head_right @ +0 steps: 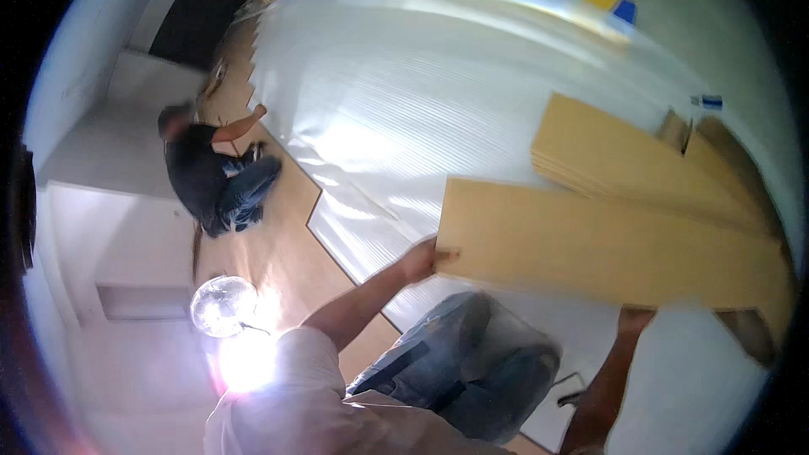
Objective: The person installs light-colored laminate flooring planks over a white underlayment. They position each plank, use a tapping block and hammer to secure the joints, and occasionally pick up new planks from a nearby stack.
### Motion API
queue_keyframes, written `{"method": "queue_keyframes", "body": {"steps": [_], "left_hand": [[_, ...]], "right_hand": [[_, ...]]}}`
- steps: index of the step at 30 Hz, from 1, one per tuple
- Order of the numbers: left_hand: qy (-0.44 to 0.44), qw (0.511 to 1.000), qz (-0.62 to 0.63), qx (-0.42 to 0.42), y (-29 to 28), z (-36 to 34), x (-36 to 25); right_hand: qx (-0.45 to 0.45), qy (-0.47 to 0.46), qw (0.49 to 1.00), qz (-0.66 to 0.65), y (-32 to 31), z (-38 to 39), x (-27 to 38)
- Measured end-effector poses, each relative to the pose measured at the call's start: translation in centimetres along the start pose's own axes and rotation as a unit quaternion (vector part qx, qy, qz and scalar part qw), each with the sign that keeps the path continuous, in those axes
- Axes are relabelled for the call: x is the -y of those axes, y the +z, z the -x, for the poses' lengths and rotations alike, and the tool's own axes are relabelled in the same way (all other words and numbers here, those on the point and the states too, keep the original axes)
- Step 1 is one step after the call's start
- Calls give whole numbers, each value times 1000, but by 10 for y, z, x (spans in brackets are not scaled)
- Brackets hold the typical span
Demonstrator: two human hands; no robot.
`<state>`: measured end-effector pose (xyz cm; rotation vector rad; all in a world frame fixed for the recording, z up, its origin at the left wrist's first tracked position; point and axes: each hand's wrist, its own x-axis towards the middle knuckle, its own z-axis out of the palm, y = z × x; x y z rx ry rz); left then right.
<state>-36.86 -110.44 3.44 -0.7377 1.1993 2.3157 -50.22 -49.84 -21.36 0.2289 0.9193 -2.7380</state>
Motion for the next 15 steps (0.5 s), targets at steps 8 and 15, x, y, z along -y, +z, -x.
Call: {"method": "queue_keyframes", "body": {"steps": [8, 15], "left_hand": [[69, 995, -60, 29, 83, 214, 16], [99, 974, -204, 17, -14, 317, 19]], "right_hand": [[100, -11, 981, -164, 210, 85, 46], [37, -84, 977, -191, 285, 220, 37]]}}
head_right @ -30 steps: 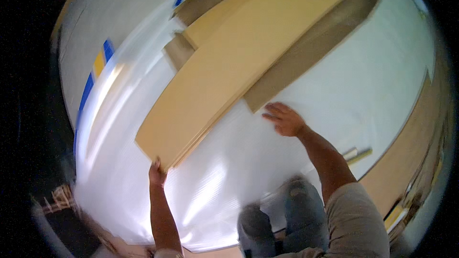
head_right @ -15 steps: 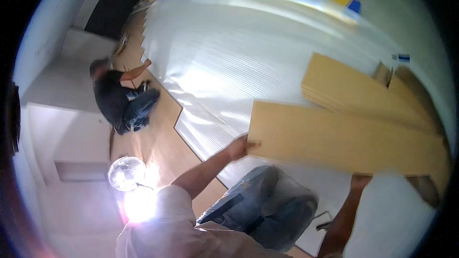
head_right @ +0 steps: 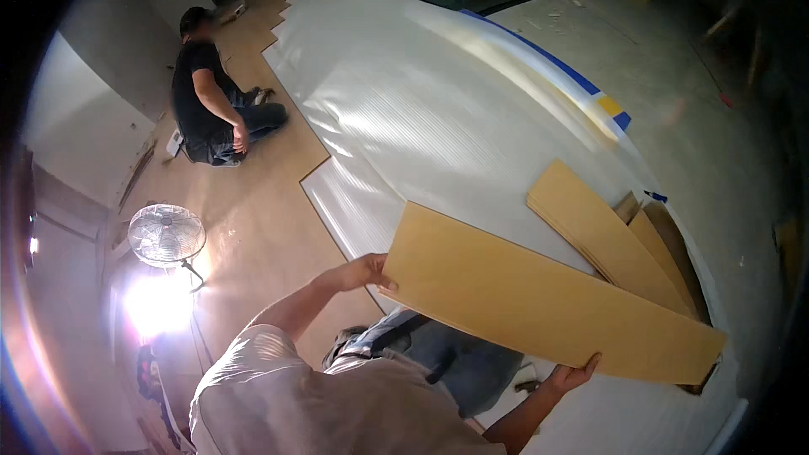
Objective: The person installs light-colored laminate flooring planks over a white underlayment. They position each plank, use a tapping block and hammer to secure the joints, and occasionally pick up new planks from a nearby stack.
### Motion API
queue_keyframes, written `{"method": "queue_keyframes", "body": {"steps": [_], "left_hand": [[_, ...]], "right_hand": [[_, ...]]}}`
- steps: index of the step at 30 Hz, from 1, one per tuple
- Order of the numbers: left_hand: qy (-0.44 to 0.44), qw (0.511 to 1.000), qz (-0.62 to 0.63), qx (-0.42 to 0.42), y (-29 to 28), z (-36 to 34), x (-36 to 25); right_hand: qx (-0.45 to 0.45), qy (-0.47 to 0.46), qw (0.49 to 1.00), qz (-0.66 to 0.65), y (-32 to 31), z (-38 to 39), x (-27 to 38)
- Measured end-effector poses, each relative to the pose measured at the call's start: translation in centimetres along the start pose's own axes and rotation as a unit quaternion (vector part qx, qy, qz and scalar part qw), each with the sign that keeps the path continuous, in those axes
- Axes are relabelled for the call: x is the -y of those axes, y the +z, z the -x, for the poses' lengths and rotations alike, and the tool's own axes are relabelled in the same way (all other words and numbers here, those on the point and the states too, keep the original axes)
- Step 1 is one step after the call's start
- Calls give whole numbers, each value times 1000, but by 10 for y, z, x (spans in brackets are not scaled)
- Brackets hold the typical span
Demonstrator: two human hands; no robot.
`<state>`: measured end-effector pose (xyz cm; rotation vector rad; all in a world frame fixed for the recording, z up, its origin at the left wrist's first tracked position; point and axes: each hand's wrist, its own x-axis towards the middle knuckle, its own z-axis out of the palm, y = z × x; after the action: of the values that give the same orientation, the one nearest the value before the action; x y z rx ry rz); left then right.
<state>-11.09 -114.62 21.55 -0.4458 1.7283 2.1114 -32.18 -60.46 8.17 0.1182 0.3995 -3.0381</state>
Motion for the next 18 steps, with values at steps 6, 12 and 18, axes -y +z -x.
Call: {"method": "queue_keyframes", "body": {"steps": [6, 12, 18], "left_hand": [[72, 995, -38, -49, 8, 4, 54], [76, 967, -160, -182, 88, -56, 76], [130, 958, -184, -177, 66, -150, -4]], "right_hand": [[28, -177, 923, 341, 91, 61, 63], [64, -323, 841, 429, 291, 65, 74], [10, -434, 715, 548, 398, -18, 81]]}}
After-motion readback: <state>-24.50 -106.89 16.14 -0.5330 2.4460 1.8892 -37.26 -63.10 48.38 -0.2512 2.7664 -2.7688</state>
